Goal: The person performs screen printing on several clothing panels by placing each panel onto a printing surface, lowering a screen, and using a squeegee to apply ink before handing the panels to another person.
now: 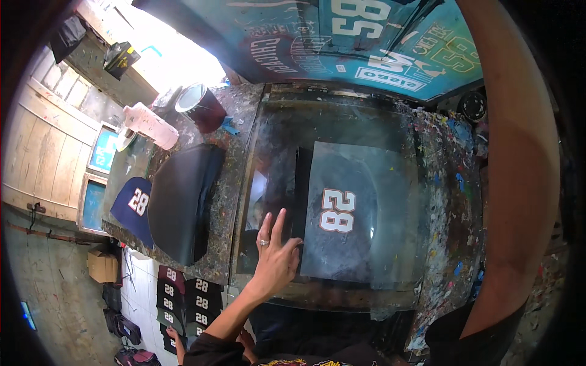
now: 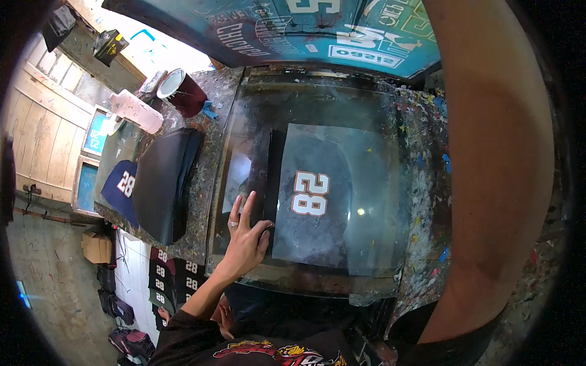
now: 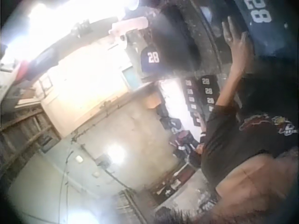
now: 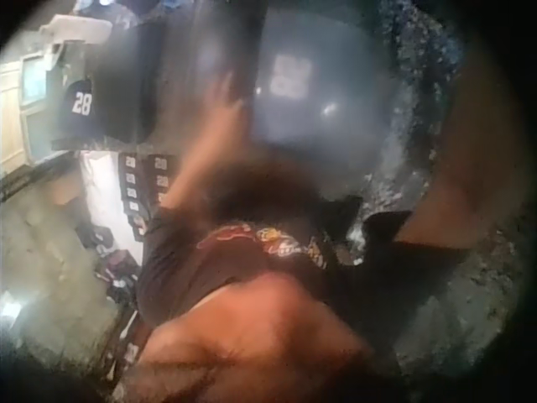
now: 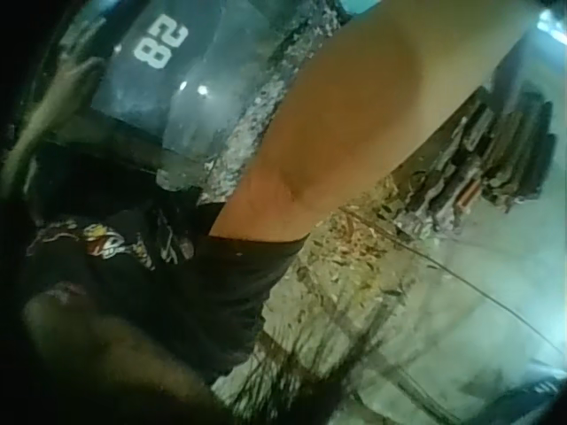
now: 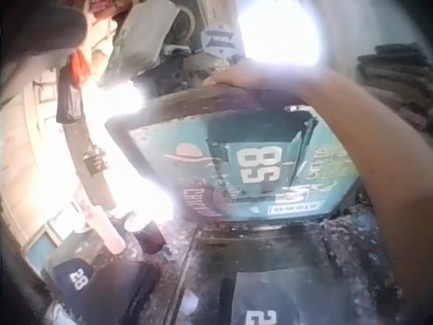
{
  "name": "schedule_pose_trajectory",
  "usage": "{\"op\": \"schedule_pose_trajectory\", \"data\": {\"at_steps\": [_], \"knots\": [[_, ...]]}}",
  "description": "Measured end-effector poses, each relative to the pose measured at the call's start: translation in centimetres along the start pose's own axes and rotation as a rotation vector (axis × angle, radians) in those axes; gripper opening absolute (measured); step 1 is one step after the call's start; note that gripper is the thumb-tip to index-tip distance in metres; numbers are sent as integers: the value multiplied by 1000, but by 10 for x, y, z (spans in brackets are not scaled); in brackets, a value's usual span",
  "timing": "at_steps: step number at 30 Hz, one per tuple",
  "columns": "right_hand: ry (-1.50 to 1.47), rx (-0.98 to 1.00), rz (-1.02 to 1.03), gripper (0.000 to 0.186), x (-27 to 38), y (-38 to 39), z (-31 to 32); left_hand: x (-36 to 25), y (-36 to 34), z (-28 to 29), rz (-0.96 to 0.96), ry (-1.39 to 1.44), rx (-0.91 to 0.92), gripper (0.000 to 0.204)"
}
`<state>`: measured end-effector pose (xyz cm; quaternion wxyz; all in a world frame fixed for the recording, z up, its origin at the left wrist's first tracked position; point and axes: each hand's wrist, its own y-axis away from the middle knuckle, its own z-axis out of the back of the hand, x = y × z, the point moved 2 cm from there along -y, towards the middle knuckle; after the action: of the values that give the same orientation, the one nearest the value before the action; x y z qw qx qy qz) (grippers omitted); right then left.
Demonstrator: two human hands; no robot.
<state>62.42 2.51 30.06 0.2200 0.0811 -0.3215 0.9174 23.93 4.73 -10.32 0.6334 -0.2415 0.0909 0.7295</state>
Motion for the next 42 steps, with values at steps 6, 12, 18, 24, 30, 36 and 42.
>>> {"op": "schedule_pose_trajectory", "data": {"at_steps": [6,12,18,24,30,36,42], "knots": [[27,32,26,57,11,2,-14,-6,-1,8,97,436,62,35],[125,79,14,57,12,33,7,-138,-83,-70,-206,849,13,50],[408,-56,-108,62,84,136,-16,-76,-128,102,-212,68,-910,60],[374,-57,14,50,126,310,-92,4,-48,181,79,-511,-144,46],[123,484,-130,24,88,405,-171,29,40,58,-69,-218,-28,45],[182,300,47,14,80,439,-190,36,46,38,-3,-217,-14,45],[161,417,-20,10,-12,319,-214,34,42,39,-16,-215,-26,45]]}}
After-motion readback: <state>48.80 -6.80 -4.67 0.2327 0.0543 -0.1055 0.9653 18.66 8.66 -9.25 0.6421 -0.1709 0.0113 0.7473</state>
